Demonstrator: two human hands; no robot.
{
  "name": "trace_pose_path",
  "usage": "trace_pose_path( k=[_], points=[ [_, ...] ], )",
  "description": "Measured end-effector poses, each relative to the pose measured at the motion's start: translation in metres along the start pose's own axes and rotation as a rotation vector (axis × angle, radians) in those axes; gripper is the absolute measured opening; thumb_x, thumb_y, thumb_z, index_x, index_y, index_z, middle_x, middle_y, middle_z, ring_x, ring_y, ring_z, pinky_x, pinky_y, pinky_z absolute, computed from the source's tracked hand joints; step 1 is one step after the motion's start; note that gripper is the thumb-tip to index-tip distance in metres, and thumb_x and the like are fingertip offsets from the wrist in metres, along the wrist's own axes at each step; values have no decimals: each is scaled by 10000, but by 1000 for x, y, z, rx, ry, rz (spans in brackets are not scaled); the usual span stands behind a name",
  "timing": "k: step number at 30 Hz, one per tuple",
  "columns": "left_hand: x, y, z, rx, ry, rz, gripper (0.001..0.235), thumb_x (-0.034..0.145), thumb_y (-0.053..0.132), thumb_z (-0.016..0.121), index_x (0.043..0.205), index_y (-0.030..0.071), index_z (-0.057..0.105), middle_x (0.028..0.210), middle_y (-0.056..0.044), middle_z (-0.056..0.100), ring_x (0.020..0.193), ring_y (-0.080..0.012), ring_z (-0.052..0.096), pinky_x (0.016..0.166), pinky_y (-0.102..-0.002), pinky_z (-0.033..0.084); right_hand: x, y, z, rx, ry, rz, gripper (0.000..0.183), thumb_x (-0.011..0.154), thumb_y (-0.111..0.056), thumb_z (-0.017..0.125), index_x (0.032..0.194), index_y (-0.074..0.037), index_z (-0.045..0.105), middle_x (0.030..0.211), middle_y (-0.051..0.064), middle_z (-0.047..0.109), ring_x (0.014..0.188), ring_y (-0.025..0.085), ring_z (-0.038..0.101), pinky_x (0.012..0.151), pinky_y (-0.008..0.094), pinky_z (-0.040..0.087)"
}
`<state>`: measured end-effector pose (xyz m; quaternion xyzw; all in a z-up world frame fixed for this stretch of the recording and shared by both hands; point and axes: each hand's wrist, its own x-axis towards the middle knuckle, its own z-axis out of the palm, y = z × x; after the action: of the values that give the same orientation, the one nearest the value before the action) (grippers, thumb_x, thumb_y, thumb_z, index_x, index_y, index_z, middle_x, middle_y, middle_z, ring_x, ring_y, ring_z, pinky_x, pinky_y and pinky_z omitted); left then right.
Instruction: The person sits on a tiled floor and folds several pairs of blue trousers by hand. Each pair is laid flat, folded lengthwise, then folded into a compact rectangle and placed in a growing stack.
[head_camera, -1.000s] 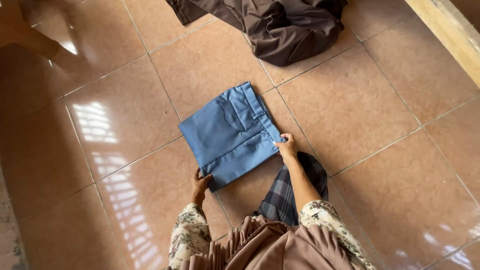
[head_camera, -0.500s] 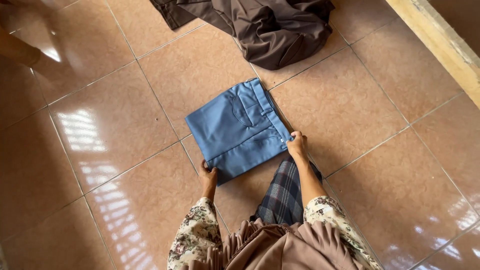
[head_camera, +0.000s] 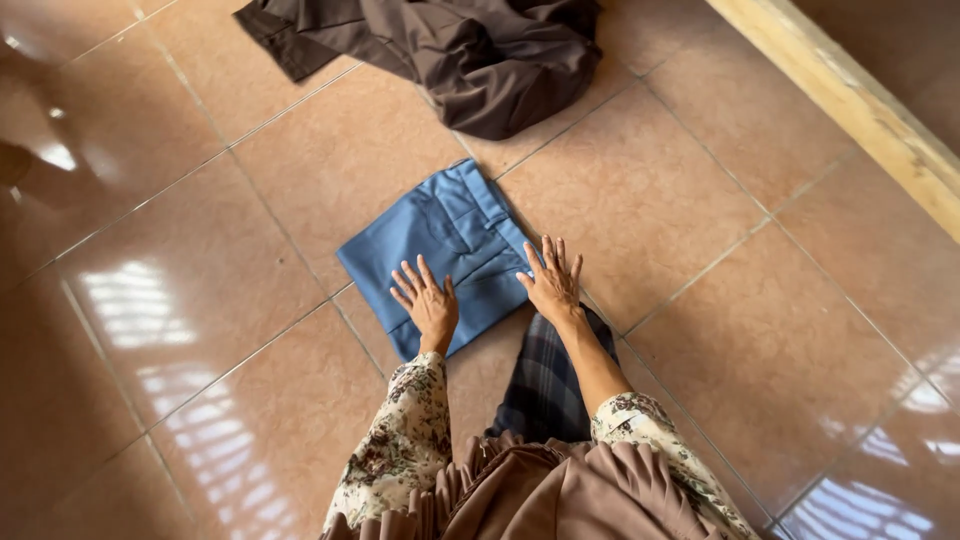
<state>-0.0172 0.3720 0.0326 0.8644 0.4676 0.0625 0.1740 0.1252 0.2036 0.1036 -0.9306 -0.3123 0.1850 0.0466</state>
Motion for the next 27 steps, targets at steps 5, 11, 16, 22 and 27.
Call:
trace_pose_path(
  k=[5,11,16,22,27],
  points=[
    [-7,89,28,-29,-81,194,763,1026,452,468,1647,133,160,1677,-238,176,1559,-446,49,1230,-620,-26,-24,77,-9,13,75,165,638,1068,-536,378,1639,-299,219,1704,125,195,1582,334,119,1210,661,87],
    [-53,187,65,-58,-168,449,772,1026,471,454,1648,129,152,1675,-234,187,1562,-441,56,1226,-633,-26,-75,177,15,66,142,420,656,1062,-560,381,1643,-308,212,1706,133,190,1574,367,138,1196,680,98],
    [-76,213,70,-66,-222,526,783,1025,475,458,1650,123,144,1678,-234,171,1564,-435,21,1227,-616,-42,-101,218,38,122,191,487,661,1055,-561,398,1640,-317,210,1690,146,224,1565,391,157,1185,696,101],
    [-112,252,86,8,-299,594,739,1048,493,391,1648,129,159,1692,-209,142,1569,-418,-13,1231,-597,-62,-150,264,47,133,244,594,669,1049,-554,418,1642,-319,218,1667,152,288,1558,389,196,1177,703,101],
    [-196,308,99,11,-450,800,726,1058,465,407,1644,115,160,1689,-224,136,1567,-427,-24,1227,-599,-80,-233,321,73,171,264,839,695,1050,-601,384,1654,-316,192,1696,135,238,1574,352,156,1194,687,77]
  ],
)
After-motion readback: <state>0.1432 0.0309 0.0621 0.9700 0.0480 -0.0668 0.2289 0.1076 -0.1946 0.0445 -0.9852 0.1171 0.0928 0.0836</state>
